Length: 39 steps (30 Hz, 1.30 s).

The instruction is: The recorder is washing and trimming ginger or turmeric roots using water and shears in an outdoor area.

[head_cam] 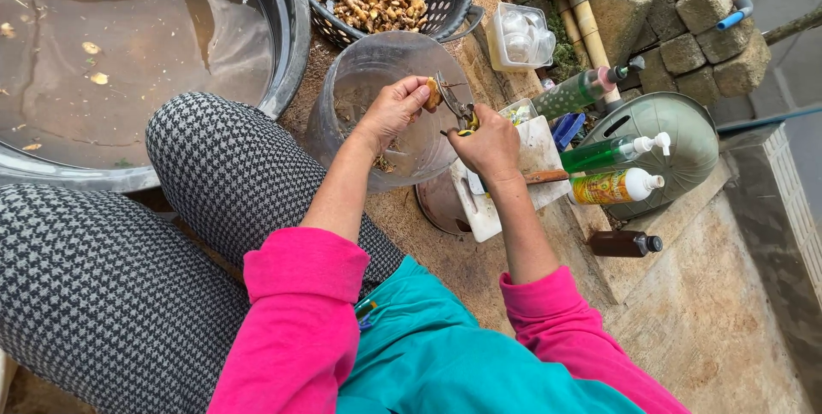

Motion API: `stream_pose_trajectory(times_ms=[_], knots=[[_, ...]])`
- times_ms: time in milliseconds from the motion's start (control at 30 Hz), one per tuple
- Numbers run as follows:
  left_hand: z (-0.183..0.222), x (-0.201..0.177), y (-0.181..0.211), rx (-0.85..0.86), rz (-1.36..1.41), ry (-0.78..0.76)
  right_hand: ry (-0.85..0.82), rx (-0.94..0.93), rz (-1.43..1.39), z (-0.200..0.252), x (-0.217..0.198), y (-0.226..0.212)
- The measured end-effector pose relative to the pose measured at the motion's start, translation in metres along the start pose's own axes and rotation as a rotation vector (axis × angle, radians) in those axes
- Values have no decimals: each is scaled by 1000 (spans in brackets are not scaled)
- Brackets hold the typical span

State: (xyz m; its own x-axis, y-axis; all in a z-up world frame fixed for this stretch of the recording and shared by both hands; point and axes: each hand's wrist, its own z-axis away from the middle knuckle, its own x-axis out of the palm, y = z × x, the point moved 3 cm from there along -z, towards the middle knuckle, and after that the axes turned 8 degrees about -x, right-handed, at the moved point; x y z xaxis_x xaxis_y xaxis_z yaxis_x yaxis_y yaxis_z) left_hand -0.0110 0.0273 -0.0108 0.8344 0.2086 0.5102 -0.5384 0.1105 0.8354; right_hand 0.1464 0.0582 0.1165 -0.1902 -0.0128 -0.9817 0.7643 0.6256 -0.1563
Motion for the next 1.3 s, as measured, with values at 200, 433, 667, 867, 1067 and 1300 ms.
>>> stream_pose_trajectory(times_ms=[200, 433, 667, 867, 1067, 1300], knots=[[-8, -5, -9, 68, -36, 55, -16, -6, 129, -2, 6, 12], [2, -7, 3, -10, 12, 138, -251, 159, -325, -2, 27, 45], [3, -20, 9, -115, 265, 290, -823, 289, -1716, 25, 53, 48], [-15, -33, -3, -222, 157, 511, -771, 337, -2062, 35, 72, 52], [-96, -21, 82, -261, 155, 400, -710, 331, -2114, 37, 81, 58], [-89, 1, 148, -252, 291, 366, -615, 290, -2198, 37, 68, 63]])
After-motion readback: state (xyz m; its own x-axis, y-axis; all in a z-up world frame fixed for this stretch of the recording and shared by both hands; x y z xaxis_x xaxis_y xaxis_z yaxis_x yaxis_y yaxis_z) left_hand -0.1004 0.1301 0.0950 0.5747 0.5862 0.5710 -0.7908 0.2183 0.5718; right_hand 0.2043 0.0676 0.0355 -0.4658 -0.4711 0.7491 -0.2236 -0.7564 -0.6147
